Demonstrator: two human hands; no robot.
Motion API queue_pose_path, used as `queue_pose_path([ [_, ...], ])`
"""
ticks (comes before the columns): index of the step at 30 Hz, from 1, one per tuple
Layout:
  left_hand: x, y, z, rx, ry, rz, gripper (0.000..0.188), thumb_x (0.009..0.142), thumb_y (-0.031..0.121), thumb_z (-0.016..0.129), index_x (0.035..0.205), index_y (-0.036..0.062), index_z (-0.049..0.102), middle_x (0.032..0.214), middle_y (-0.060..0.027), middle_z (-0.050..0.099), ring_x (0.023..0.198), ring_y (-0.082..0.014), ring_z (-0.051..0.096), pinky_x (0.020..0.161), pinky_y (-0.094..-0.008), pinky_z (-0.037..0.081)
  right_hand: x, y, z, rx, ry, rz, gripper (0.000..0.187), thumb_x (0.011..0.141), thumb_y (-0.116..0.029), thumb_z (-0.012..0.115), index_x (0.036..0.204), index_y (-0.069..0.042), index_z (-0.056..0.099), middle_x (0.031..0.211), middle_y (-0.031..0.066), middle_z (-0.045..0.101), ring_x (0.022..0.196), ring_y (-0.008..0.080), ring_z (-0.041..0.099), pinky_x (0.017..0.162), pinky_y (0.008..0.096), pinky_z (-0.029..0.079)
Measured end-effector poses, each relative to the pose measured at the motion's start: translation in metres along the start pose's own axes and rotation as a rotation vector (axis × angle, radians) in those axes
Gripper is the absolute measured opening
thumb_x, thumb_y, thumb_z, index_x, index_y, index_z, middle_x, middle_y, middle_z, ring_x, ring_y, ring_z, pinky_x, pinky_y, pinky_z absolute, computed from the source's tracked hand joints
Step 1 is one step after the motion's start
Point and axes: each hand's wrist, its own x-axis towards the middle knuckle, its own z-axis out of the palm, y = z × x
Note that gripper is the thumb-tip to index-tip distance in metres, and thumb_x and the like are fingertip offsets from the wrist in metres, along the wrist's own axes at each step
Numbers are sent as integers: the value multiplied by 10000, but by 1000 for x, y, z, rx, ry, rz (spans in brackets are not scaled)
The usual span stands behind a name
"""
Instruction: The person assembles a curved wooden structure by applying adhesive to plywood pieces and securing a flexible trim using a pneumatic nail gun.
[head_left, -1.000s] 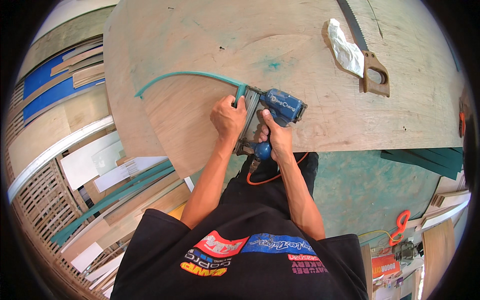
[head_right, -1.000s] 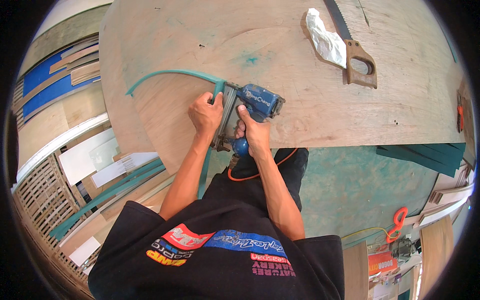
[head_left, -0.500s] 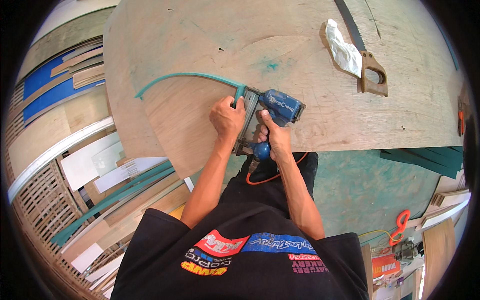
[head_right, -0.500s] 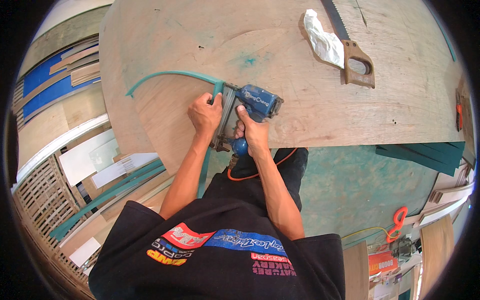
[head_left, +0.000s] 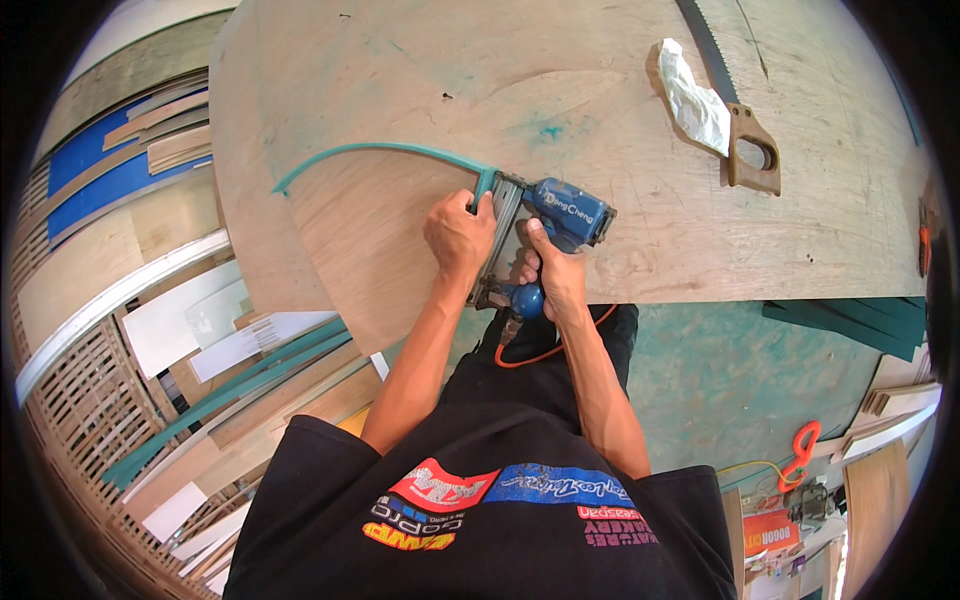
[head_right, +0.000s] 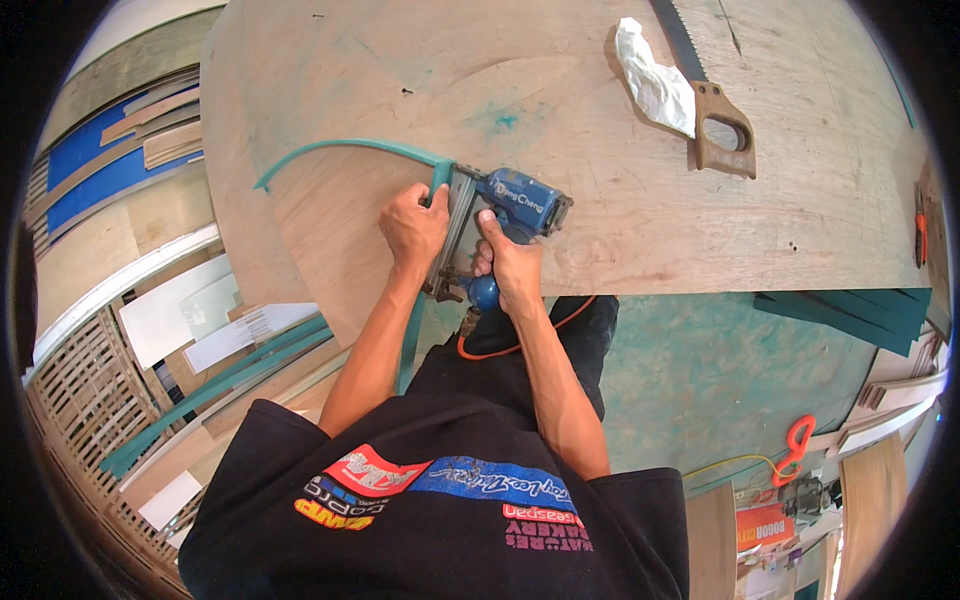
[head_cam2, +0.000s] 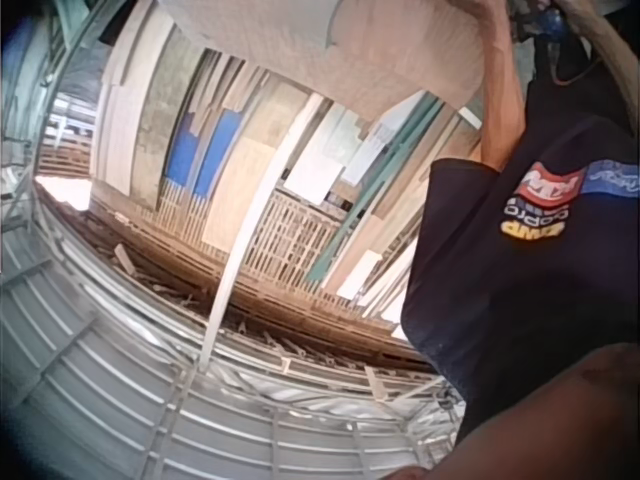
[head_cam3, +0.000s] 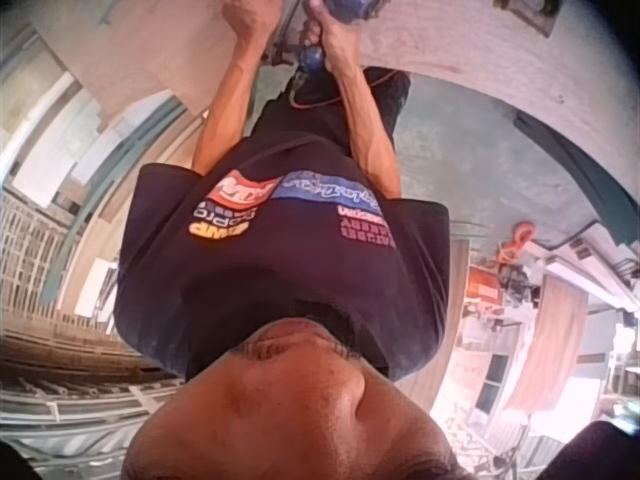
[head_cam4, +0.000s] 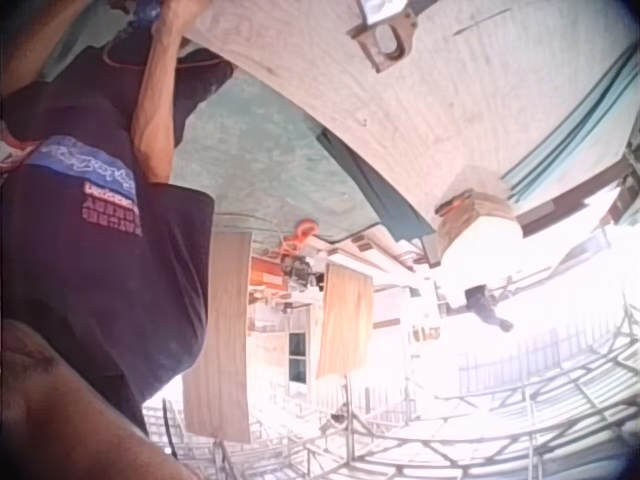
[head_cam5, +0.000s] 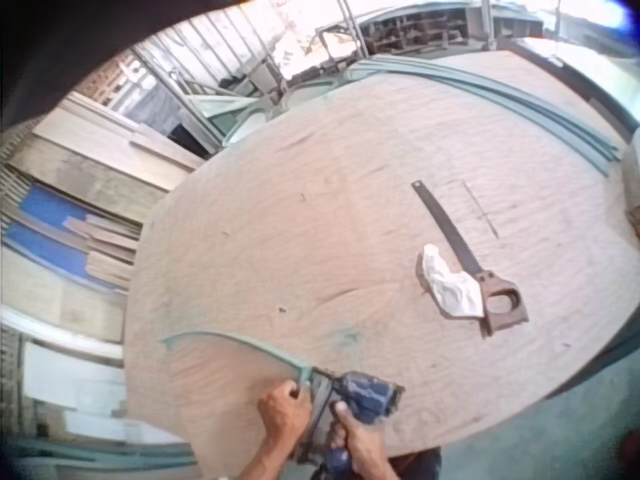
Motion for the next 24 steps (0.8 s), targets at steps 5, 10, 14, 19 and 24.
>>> queue_pose_path([
  [5, 5, 10, -8, 50, -79, -68, 333, 828, 235, 758, 648, 20, 580, 687, -186, 627, 655, -407, 607, 600, -502, 444, 1, 3, -2, 5, -8, -22, 250, 942, -267, 744, 912, -52, 620, 593, -11, 493, 468, 116, 469, 448, 287, 411],
  [10, -1, 5, -6, 16, -8, -28, 320, 832, 247, 764, 675, 23, 597, 717, -172, 636, 681, -396, 618, 604, -496, 449, -6, 3, -8, 72, -62, -45, 300, 945, -307, 739, 980, -30, 630, 594, -8, 486, 470, 118, 474, 453, 282, 412],
  [14, -6, -6, -7, -52, 47, 29, 264, 847, 250, 763, 745, 26, 669, 731, -163, 651, 683, -376, 639, 626, -443, 483, -8, 2, -12, 16, -101, -39, 361, 958, -368, 710, 1059, -30, 632, 597, -10, 469, 481, 110, 460, 477, 276, 415],
  [19, -21, -22, -18, -299, 34, 133, 223, 926, 223, 715, 926, 2, 741, 878, -179, 721, 818, -362, 702, 718, -400, 541, -4, 5, -11, -14, -117, -44, 355, 964, -363, 702, 1055, -25, 637, 596, -7, 471, 480, 107, 456, 476, 272, 410],
  [24, -28, -25, -25, -359, -42, 62, 296, 984, 254, 659, 978, -33, 732, 958, -202, 734, 878, -368, 714, 763, -376, 550, -5, 3, -2, 25, -109, -75, 298, 953, -287, 727, 998, -2, 652, 602, 1, 492, 470, 112, 462, 446, 273, 396],
])
